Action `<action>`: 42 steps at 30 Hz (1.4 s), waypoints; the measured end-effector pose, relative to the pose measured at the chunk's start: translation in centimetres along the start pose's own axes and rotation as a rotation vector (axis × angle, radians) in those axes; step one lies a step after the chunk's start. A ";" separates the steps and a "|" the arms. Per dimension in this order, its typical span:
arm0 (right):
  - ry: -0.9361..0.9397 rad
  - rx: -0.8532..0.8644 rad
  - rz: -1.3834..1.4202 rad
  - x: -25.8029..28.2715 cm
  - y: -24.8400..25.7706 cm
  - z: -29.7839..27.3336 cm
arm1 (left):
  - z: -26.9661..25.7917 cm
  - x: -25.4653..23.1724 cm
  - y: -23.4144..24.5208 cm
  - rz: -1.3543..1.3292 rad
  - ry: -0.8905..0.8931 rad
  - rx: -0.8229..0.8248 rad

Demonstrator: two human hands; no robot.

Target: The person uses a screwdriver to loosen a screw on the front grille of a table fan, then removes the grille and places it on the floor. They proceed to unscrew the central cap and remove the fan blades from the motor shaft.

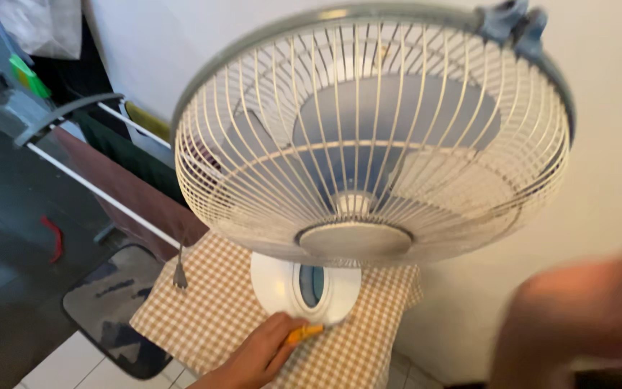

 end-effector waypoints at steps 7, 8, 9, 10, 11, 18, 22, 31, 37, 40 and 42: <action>-1.025 0.042 0.525 -5.0 -2.7 -20.6 | -0.4 -6.7 -1.8 -0.496 0.078 -0.226; -1.143 0.074 0.594 -5.3 -3.2 -21.9 | -0.3 -6.7 -2.6 -0.607 0.124 -0.252; -1.179 0.073 0.594 -5.5 -3.4 -22.6 | 0.0 -6.4 -3.4 -0.714 0.168 -0.278; -1.215 0.071 0.594 -5.7 -3.6 -23.2 | 0.1 -6.1 -4.2 -0.821 0.213 -0.304; -1.251 0.067 0.595 -5.8 -3.7 -23.7 | 0.2 -6.0 -4.6 -0.812 0.201 -0.344; -1.411 0.060 0.470 -8.8 -3.0 -28.5 | 0.0 0.3 -7.8 -0.714 0.327 -0.417; -1.516 0.045 0.332 -11.4 -1.3 -33.6 | -1.1 5.1 -10.4 -0.617 0.397 -0.403; -1.512 0.092 -0.055 -14.3 1.4 -38.9 | -0.4 4.7 -12.1 -0.091 0.276 -0.461; -1.388 0.231 -0.262 -14.5 1.5 -38.1 | 0.5 2.6 -11.9 0.110 0.139 -0.397; -1.303 0.308 -0.374 -14.3 1.4 -38.0 | 0.6 2.2 -11.6 0.159 0.099 -0.413; -1.284 0.326 -0.410 -14.6 1.6 -38.5 | 0.5 2.6 -11.4 0.084 0.189 -0.413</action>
Point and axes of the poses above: each hand's wrist, its own z-axis towards the middle knuckle, its own y-axis out of the back of the hand, x = y × z, the point moved 6 cm from there along z, towards the middle knuckle, and after that the axes turned 3 degrees about -y, right-handed, at the moved point
